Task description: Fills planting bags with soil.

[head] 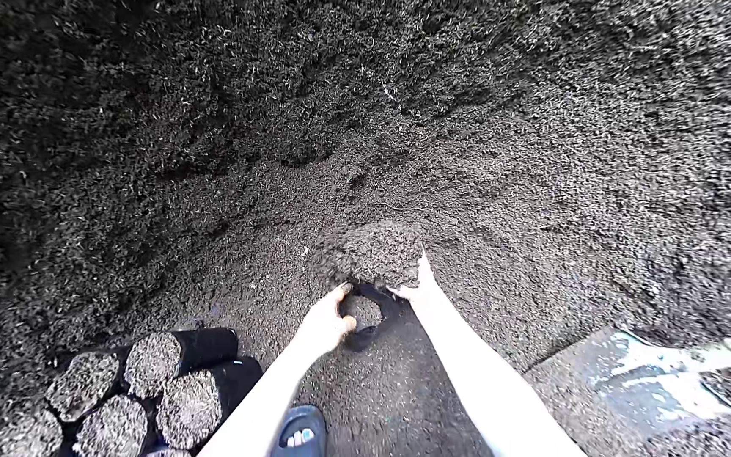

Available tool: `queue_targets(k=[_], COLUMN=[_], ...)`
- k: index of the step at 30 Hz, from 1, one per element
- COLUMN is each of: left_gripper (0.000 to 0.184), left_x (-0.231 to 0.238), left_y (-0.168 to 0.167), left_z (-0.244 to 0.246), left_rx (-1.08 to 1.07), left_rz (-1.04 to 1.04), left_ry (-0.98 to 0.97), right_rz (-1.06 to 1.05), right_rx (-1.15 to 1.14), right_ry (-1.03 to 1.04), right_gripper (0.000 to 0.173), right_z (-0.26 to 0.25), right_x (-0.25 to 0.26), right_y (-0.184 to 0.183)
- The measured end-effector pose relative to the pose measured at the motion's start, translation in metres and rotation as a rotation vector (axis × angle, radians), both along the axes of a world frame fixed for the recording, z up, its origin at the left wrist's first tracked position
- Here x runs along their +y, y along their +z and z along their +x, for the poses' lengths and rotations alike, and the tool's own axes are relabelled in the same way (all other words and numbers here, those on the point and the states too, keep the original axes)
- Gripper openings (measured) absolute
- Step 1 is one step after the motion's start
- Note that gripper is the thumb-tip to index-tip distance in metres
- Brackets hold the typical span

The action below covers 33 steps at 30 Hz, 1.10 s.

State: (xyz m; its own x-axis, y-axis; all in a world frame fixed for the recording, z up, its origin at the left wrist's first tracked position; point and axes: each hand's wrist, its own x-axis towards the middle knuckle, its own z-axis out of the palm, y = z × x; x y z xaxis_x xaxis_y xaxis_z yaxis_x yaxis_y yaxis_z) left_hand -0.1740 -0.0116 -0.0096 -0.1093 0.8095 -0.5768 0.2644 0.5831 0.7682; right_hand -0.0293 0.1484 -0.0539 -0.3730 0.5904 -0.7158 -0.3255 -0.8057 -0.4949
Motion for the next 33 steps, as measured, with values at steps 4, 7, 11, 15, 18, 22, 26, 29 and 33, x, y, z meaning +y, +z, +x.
queue_targets(k=[4,7,11,15,18,22,26,29,33], left_gripper=[0.043,0.044,0.061,0.060,0.060,0.065,0.069,0.072,0.070], left_x=[0.003,-0.001,-0.007,-0.010,-0.007,-0.012,-0.030,-0.026,-0.011], left_y=[-0.004,-0.001,0.002,0.007,-0.002,0.009,0.050,0.021,-0.012], left_z=[0.008,0.014,0.022,0.019,0.015,0.019,0.024,0.026,0.027], left_rx=[0.015,0.106,0.159,0.224,0.219,0.112,0.004,0.063,0.217], left_rz=[0.004,-0.025,-0.002,0.036,0.042,0.053,0.209,0.254,0.151], left_ry=[0.038,0.055,0.060,-0.011,-0.125,-0.100,0.017,-0.011,-0.105], right_rz=[0.026,0.107,0.300,0.766,0.961,0.954,1.113,1.140,0.812], right_rx=[0.260,0.006,-0.303,-0.739,-1.173,-1.241,-1.259,-1.205,-0.795], right_ry=[0.210,0.274,0.380,0.719,1.178,1.459,1.173,1.089,0.983], right_gripper=[0.086,0.071,0.050,0.045,0.063,0.045,0.038,0.039,0.045], right_z=[0.019,0.019,0.019,0.025,0.030,0.028,0.047,0.054,0.071], right_x=[-0.027,-0.053,-0.069,-0.060,-0.048,-0.065,-0.084,-0.082,-0.047], right_y=[0.035,0.062,0.089,0.089,0.054,0.065,0.109,0.075,0.010])
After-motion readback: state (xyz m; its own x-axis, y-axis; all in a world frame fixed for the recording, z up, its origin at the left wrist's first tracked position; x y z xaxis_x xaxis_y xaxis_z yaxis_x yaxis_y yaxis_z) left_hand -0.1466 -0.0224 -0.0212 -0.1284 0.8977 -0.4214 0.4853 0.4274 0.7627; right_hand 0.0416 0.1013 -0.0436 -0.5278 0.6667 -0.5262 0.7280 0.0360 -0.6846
